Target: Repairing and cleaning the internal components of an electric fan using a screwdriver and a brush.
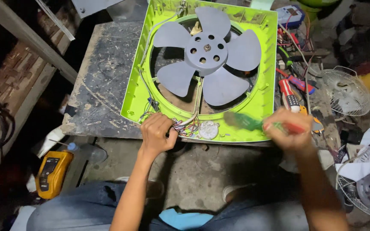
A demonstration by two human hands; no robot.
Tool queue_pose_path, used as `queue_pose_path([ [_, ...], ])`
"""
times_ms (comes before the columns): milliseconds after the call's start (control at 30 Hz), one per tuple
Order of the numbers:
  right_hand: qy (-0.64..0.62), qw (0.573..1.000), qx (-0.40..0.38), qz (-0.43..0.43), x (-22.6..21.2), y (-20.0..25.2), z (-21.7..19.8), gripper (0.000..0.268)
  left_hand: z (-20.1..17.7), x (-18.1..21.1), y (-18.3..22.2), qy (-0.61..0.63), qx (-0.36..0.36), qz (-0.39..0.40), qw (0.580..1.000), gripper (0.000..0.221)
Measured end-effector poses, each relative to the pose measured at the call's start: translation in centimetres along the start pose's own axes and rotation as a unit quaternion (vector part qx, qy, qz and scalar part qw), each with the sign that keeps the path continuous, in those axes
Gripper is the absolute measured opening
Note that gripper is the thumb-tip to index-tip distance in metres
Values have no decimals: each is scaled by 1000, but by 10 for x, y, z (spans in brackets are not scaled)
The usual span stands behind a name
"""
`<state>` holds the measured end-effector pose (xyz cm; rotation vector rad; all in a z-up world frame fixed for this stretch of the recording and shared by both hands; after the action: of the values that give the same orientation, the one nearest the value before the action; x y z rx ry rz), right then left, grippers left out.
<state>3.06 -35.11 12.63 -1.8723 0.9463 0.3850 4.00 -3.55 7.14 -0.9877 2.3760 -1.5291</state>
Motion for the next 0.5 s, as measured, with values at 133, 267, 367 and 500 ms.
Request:
queue_pose_path([
  [133, 122, 990, 61, 38, 34, -4, -38, 9, -2, 2, 2, -2, 2, -4, 1000, 9],
  [267, 53, 998, -15, 28, -1, -9, -6, 5, -3, 2, 0, 1, -1, -8, 1000, 8],
  [367, 28, 993, -117, 20, -13, -14, 8, 8, -2, 2, -1, 1, 0, -4, 1000, 8],
  [500, 235, 962, -128, -51, -2, -37, 1, 9, -5, 7, -4, 5, 5, 4, 1000, 12],
])
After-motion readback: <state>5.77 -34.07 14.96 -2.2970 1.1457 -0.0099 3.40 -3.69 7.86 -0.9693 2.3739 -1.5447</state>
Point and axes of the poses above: each hand's wrist, its own y-axis away from the middle knuckle, its own z-axis out of the palm, x = y × z, the point moved 9 cm from there along -y, towards the middle knuckle, and after that the axes turned 2 degrees about y, right-handed, at the moved point
